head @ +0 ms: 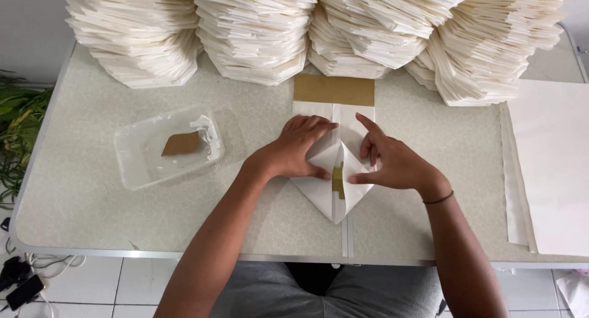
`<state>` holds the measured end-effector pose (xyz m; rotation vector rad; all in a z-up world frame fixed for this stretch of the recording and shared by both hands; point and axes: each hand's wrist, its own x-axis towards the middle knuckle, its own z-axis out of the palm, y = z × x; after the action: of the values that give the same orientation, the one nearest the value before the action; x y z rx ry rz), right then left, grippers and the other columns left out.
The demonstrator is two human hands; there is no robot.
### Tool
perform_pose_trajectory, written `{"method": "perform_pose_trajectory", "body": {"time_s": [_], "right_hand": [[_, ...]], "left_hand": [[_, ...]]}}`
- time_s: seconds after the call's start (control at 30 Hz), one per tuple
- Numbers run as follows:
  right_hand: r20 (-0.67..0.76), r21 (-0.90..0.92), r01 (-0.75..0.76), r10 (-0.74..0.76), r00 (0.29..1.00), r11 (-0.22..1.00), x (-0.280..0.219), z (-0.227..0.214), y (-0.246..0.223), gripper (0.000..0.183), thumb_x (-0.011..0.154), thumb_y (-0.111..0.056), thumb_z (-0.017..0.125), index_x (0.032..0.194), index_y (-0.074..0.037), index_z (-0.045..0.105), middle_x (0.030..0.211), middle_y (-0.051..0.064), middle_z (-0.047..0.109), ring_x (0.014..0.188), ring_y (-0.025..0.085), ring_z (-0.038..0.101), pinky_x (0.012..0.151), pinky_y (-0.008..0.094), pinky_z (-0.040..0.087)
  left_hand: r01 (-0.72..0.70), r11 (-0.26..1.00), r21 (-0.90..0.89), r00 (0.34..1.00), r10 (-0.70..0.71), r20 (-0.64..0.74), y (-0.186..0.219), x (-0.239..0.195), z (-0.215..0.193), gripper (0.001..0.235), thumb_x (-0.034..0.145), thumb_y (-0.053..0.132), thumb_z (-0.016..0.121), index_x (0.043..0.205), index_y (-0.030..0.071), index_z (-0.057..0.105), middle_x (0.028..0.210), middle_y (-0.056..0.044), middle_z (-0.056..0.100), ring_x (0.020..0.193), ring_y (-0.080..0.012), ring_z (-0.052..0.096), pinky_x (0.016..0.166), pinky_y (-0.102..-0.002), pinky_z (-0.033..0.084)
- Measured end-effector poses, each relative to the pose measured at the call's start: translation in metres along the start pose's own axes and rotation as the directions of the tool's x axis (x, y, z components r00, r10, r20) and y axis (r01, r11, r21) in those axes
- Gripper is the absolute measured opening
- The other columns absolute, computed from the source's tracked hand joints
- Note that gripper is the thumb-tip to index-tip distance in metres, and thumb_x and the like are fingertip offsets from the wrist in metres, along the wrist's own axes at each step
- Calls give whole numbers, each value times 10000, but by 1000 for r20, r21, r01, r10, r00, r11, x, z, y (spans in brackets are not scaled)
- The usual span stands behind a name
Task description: The person folds a white sheet of paper on a table using a brown cardboard template as a guide. They fold the sides inward to form a triangular shape, then fold the bottom up to create a pocket, and finally lift the finished paper to display it.
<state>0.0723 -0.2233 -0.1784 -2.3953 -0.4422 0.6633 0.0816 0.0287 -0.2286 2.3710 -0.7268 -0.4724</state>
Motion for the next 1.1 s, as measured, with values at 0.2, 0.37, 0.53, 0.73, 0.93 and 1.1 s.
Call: {"method": "perform_pose_trajectory", "body": {"time_s": [0.2,0.37,0.53,0.73,0.93,1.1], "right_hand": [[-123,150,148,-130,984,978,10,15,36,1131,688,-135,901,1624,-124,266,882,88,653,715,232,598,727,347,457],[-208,67,80,-64,976,995,6,23,20,1101,673,-276,943,1592,-162,347,851,27,664,695,201,608,726,333,473],[-260,75,69,-47,965,995,7,26,18,1057,716,-282,914,1583,-122,330,790,31,651,648,201,600,711,338,487],[-280,96,70,-41,959,993,5,25,11,1016,723,-229,906,1557,-79,345,753,50,655,621,205,581,682,334,482],[-286,132,65,-25,958,989,6,25,12,1005,726,-235,908,1548,-63,355,760,68,657,631,215,579,698,346,486],[-262,121,66,-32,965,990,4,24,12,1011,708,-242,903,1548,-108,357,766,53,663,647,208,598,712,350,495]], "left_hand": [[-23,999,-36,1000,22,-11,-1,4,0,1038,699,589,866,1533,168,413,1547,-63,392,1476,-420,293,1274,-615,81],[2,1000,-32,1000,-2,-2,-4,1,1,915,786,592,799,1525,192,436,1547,-31,385,1487,-385,282,1278,-602,71],[-14,1000,-27,998,13,-58,3,2,1,734,861,506,745,1466,163,508,1456,-55,460,1462,-377,325,1271,-599,102],[-207,978,22,930,204,-305,5,5,5,416,882,290,721,1235,76,668,1124,-103,675,1231,-373,594,1130,-548,363],[-94,992,-82,943,62,-326,21,3,12,520,825,321,716,1310,155,631,1003,-66,735,1105,-360,669,1106,-715,300],[-42,993,-112,955,7,-295,20,10,29,591,825,254,708,1392,189,556,1005,-86,724,1103,-348,678,1107,-748,289]]}}
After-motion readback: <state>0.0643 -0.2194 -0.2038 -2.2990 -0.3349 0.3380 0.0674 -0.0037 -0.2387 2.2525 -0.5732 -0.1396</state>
